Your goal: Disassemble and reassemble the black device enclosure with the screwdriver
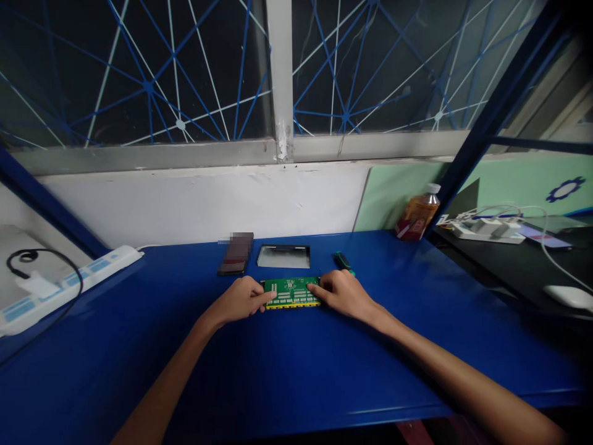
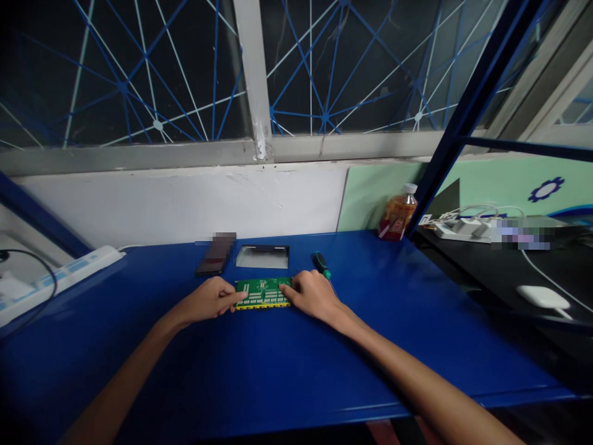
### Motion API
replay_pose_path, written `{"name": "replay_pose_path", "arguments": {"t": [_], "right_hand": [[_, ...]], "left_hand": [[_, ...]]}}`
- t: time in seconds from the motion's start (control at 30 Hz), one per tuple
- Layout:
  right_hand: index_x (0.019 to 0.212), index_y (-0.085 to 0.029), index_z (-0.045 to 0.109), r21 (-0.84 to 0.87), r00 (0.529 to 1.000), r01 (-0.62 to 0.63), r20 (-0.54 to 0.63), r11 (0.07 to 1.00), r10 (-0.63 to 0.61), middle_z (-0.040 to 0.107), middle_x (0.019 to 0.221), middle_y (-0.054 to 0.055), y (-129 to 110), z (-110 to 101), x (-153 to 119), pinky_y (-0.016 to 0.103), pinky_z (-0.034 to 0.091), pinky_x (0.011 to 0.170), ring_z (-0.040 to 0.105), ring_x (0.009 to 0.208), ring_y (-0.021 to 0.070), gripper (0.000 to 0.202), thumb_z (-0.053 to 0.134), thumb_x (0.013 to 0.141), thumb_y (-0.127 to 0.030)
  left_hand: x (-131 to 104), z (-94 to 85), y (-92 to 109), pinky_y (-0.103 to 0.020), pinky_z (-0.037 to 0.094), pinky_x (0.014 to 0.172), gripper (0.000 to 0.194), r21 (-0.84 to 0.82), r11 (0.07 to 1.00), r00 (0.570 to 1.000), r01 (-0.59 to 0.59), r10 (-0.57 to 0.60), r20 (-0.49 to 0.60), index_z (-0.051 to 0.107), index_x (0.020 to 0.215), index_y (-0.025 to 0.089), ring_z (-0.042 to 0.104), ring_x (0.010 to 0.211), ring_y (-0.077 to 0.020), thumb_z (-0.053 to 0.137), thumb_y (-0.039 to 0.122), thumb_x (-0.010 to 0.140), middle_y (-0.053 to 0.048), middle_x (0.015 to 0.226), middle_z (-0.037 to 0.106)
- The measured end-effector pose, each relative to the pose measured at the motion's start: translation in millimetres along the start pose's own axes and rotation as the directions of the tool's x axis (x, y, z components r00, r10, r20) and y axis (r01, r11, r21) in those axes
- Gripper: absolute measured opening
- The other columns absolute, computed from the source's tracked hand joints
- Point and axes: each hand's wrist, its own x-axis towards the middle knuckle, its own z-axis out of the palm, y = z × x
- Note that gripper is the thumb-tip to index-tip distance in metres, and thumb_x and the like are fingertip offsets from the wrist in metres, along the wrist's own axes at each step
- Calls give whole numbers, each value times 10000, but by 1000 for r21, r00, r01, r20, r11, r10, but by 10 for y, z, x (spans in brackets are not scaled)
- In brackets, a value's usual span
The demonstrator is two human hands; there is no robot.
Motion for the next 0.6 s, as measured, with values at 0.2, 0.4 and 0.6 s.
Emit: {"name": "replay_pose_path", "arguments": {"t": [0.2,0.4,0.6], "right_hand": [[515,-176,548,-21,999,-18,43,1000,19,505,471,15,31,31,4,271,198,447,407,429,106,508,453,866,-531],[510,-181,526,-30,999,-12,50,999,13,495,468,7,45,16,9,267,202,445,410,433,103,508,453,863,-539],[525,-179,541,-7,997,-22,70,1000,23,554,513,29,27,-21,5,270,236,460,474,477,124,486,478,858,-527]], "left_hand": [[-3,1,17,-225,240,431,563,58,998,1000,-1,2,-17,610,528,145,411,406,-94,464,606,817,-13,479,533],[-19,7,75,-216,285,433,552,36,998,999,43,-43,3,592,520,141,442,409,-102,477,597,809,-9,466,511],[-23,6,70,-226,281,441,524,29,999,999,39,-40,24,593,527,147,418,395,-103,492,578,806,7,419,461]]}}
